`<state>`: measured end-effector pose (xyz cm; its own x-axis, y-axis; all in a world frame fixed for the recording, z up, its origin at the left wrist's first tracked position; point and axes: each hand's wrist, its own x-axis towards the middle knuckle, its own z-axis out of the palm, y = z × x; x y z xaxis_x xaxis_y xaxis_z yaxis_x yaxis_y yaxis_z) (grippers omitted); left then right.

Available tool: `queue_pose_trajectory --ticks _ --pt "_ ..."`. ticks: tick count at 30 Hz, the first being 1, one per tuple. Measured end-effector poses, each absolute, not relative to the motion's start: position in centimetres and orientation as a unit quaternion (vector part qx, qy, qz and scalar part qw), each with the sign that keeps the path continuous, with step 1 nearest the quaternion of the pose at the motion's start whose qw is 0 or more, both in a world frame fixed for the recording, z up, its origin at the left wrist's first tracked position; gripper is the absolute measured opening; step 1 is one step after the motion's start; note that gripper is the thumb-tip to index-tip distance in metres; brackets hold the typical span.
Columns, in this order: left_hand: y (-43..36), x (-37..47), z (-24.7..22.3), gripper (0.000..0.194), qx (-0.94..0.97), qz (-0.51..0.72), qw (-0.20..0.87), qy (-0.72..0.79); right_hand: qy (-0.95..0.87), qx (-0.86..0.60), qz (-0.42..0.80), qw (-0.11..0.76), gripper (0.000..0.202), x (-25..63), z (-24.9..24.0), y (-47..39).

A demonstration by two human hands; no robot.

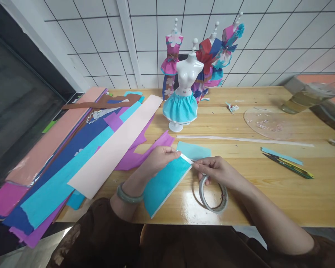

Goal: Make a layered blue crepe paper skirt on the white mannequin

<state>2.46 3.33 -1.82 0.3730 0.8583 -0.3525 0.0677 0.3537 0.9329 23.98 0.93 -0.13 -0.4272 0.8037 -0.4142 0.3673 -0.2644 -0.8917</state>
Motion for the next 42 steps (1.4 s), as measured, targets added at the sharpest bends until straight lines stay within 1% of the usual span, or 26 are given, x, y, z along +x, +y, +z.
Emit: queue_pose_trajectory --ticks 6,10,17,22,30,35,39,42 --pt "3.4 2.3 -1.6 0.038 0.498 0.299 0.665 0.469 -0.558 -0.508 0.635 0.165 0.044 24.1 -0.4 1.2" --pt "3.5 2.1 -1.2 0.037 0.507 0.298 0.666 0.459 -0.567 -0.490 0.644 0.154 0.053 24.1 -0.6 1.2" --pt "3.6 1.8 -0.4 0.032 0.525 0.268 0.644 0.487 -0.569 -0.484 0.646 0.154 0.049 24.2 -0.7 1.0" --pt "3.6 1.7 -0.2 0.032 0.523 0.275 0.648 0.481 -0.562 -0.512 0.625 0.174 0.044 24.0 -0.5 0.8" --pt "3.7 1.5 -0.4 0.031 0.534 0.284 0.663 0.441 -0.581 -0.516 0.607 0.170 0.042 23.4 -0.1 0.1" --pt "3.9 1.3 -0.8 0.037 0.548 0.289 0.636 0.460 -0.636 -0.528 0.545 0.143 0.038 23.6 0.3 -0.3" --pt "3.9 1.2 -0.7 0.042 0.563 0.300 0.616 0.462 -0.648 -0.542 0.521 0.120 0.038 23.6 0.5 -0.6" --pt "4.0 1.2 -0.8 0.037 0.583 0.291 0.609 0.452 -0.648 -0.546 0.517 0.117 0.038 23.5 0.5 -0.7"
